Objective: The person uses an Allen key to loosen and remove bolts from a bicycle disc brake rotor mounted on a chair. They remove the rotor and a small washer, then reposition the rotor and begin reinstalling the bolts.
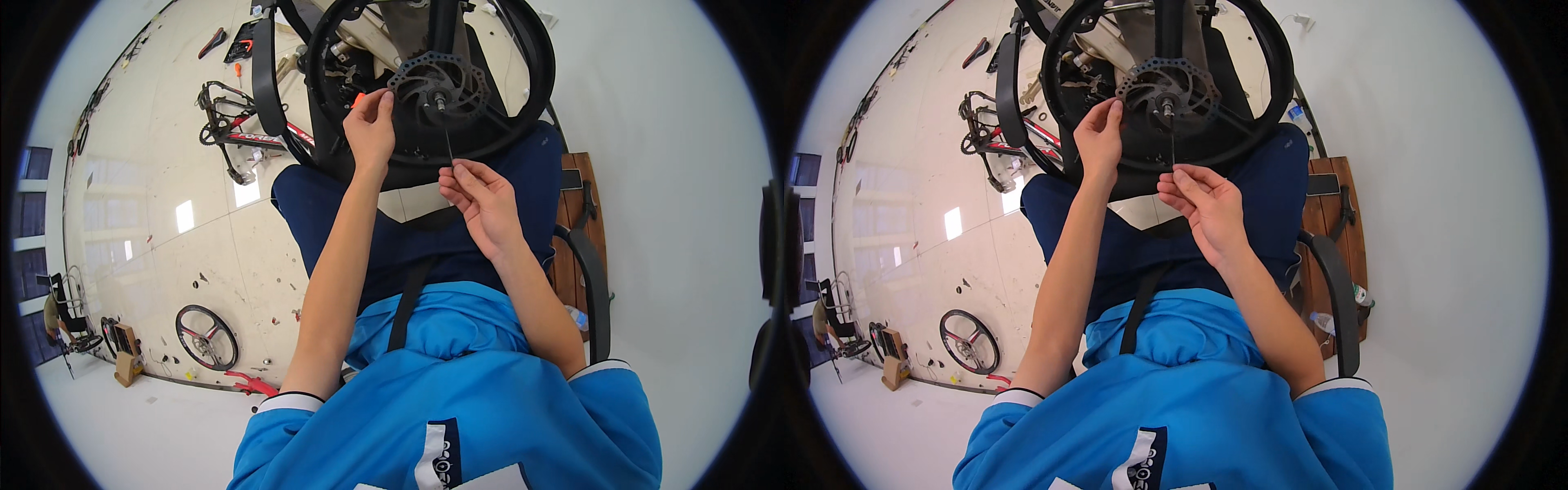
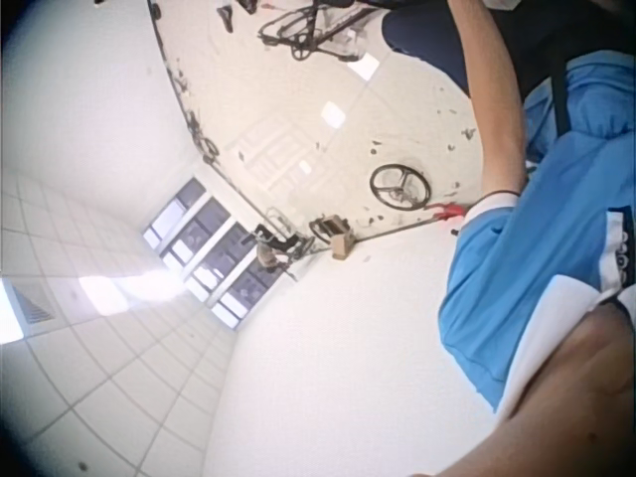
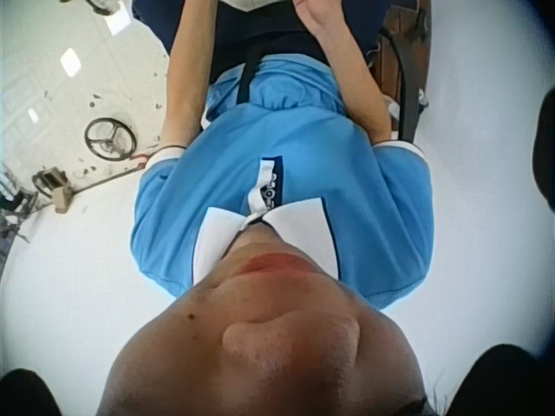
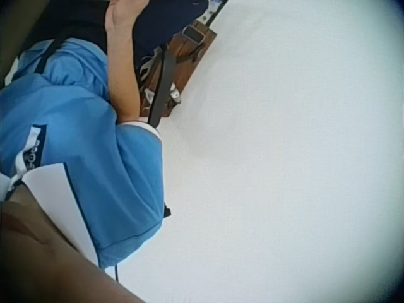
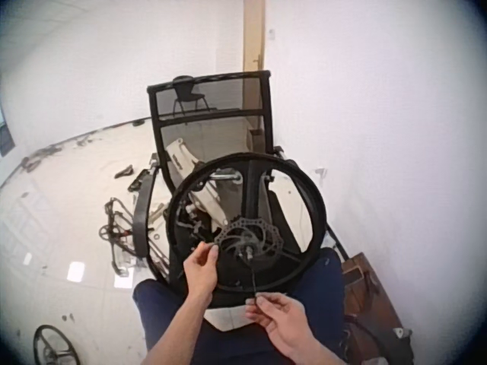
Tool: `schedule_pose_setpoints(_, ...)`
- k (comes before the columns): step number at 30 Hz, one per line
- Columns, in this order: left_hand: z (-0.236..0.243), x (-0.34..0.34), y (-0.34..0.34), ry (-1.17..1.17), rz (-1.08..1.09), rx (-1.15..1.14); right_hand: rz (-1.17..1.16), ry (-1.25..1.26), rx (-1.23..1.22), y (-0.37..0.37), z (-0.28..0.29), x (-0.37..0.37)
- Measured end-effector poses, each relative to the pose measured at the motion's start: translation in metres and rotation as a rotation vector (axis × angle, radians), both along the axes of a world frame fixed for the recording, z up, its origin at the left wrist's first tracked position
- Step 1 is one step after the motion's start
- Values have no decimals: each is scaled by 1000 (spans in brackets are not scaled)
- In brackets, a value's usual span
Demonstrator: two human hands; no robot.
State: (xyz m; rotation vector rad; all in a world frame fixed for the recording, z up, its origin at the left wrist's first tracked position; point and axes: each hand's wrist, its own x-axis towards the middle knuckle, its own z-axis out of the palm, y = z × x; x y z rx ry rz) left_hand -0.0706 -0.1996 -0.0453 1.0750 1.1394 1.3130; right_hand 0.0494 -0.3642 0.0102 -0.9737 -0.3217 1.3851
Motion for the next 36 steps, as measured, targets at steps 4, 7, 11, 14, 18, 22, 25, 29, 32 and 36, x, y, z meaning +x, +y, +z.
schedule_pose_setpoints(4,1,-1,2,-8,1,18,19,-91,-13,2,3,-1)
schedule_pose_setpoints(7,2,0,1,-12,9,2,45,-309,18,4,5,-1)
schedule_pose_setpoints(11,1,2,1,-17,42,12,78,-794,167,6,3,5)
schedule_pose_setpoints(14,0,2,0,-8,54,19,91,-1220,261,7,17,10)
schedule_pose_setpoints(18,0,3,0,12,62,15,127,-1481,300,7,20,16)
schedule_pose_setpoints(22,0,2,2,30,28,13,142,-1491,271,6,20,16)
schedule_pose_setpoints(25,-3,6,6,16,-19,189,104,-1417,285,6,18,14)
schedule_pose_setpoints(29,-1,13,8,-51,-126,119,46,-1230,276,8,9,13)
schedule_pose_setpoints(32,0,15,9,-96,-128,62,55,-1020,193,6,8,12)
schedule_pose_setpoints(36,2,16,6,-107,-127,30,102,-936,186,3,9,15)
